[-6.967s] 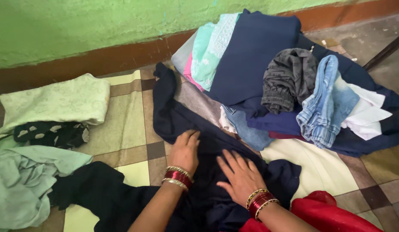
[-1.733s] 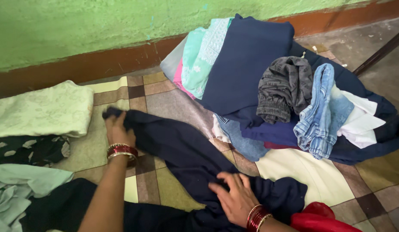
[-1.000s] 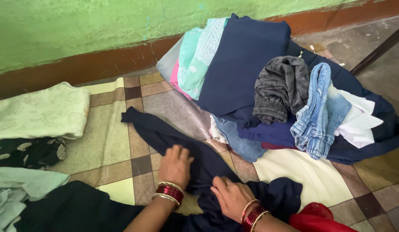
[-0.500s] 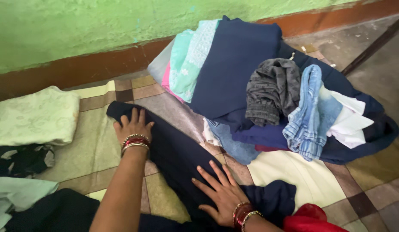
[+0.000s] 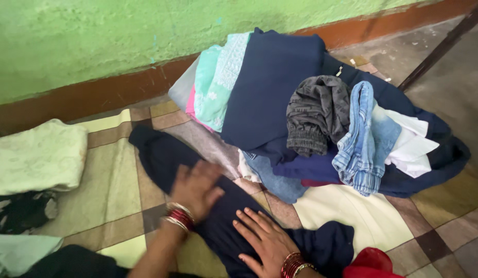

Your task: The person folds a pair of denim shorts and a pair of dark pants by hand while sitting on a mat.

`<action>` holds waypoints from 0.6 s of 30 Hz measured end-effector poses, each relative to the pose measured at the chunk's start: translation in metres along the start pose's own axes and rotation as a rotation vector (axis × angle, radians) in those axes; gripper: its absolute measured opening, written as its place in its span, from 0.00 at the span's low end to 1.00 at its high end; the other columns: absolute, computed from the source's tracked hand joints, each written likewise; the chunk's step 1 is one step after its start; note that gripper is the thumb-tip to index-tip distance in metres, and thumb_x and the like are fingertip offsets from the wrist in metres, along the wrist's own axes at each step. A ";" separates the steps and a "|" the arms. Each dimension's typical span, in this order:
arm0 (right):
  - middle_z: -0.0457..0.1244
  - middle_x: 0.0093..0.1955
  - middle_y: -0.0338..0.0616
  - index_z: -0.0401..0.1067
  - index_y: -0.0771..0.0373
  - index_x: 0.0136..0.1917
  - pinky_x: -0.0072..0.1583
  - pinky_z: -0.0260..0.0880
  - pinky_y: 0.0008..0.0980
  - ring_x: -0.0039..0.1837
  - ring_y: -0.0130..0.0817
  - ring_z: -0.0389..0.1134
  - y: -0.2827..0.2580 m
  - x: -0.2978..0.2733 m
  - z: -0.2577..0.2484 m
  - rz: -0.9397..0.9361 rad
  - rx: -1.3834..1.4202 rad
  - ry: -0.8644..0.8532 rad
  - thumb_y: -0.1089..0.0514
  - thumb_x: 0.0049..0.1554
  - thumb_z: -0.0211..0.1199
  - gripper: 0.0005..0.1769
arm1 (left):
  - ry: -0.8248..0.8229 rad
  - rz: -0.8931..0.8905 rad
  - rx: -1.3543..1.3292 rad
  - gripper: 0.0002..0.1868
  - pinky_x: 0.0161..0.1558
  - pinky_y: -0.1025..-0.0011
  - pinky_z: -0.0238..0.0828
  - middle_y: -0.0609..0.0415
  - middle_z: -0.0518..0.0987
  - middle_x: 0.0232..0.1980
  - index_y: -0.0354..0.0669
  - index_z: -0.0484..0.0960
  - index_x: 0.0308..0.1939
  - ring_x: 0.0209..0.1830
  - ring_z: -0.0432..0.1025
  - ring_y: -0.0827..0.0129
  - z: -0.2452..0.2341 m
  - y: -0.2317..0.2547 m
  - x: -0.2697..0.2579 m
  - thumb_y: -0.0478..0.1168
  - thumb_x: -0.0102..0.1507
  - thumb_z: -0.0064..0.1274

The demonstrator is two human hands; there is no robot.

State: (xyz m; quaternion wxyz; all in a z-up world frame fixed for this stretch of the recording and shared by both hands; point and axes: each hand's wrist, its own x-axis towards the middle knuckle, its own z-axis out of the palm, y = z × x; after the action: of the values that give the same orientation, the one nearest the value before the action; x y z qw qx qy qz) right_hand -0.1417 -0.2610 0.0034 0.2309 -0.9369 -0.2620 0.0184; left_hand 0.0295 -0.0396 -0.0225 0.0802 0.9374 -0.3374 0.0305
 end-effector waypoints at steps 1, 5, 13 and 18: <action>0.46 0.82 0.58 0.59 0.68 0.77 0.77 0.39 0.51 0.84 0.53 0.41 0.002 0.000 0.002 0.010 -0.001 -0.017 0.43 0.60 0.59 0.39 | -0.134 -0.156 0.035 0.30 0.78 0.50 0.40 0.61 0.57 0.81 0.60 0.65 0.72 0.81 0.50 0.63 -0.003 -0.030 0.007 0.60 0.67 0.42; 0.47 0.84 0.54 0.59 0.68 0.77 0.79 0.39 0.50 0.85 0.48 0.42 0.006 -0.001 0.009 0.000 0.006 -0.024 0.46 0.61 0.59 0.38 | 0.049 -0.478 0.163 0.31 0.72 0.39 0.34 0.57 0.55 0.80 0.56 0.59 0.75 0.79 0.48 0.64 -0.003 -0.102 0.027 0.56 0.68 0.37; 0.48 0.81 0.55 0.58 0.69 0.75 0.79 0.37 0.50 0.84 0.50 0.41 0.002 -0.001 0.004 0.066 -0.030 -0.081 0.44 0.61 0.58 0.38 | -0.134 -0.066 -0.314 0.35 0.77 0.53 0.40 0.52 0.59 0.79 0.48 0.62 0.75 0.80 0.51 0.58 0.003 0.053 -0.025 0.55 0.66 0.40; 0.48 0.82 0.55 0.58 0.69 0.77 0.77 0.36 0.50 0.83 0.49 0.42 -0.001 -0.001 0.002 0.031 -0.048 -0.014 0.43 0.59 0.58 0.41 | -0.266 0.006 -0.127 0.31 0.74 0.45 0.39 0.55 0.58 0.78 0.59 0.66 0.71 0.79 0.49 0.54 0.007 0.035 -0.027 0.52 0.63 0.46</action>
State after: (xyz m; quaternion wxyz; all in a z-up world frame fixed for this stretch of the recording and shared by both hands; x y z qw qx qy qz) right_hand -0.1435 -0.2599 0.0019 0.2060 -0.9459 -0.2496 0.0221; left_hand -0.0139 -0.0505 -0.0281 0.0937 0.9253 -0.3490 -0.1151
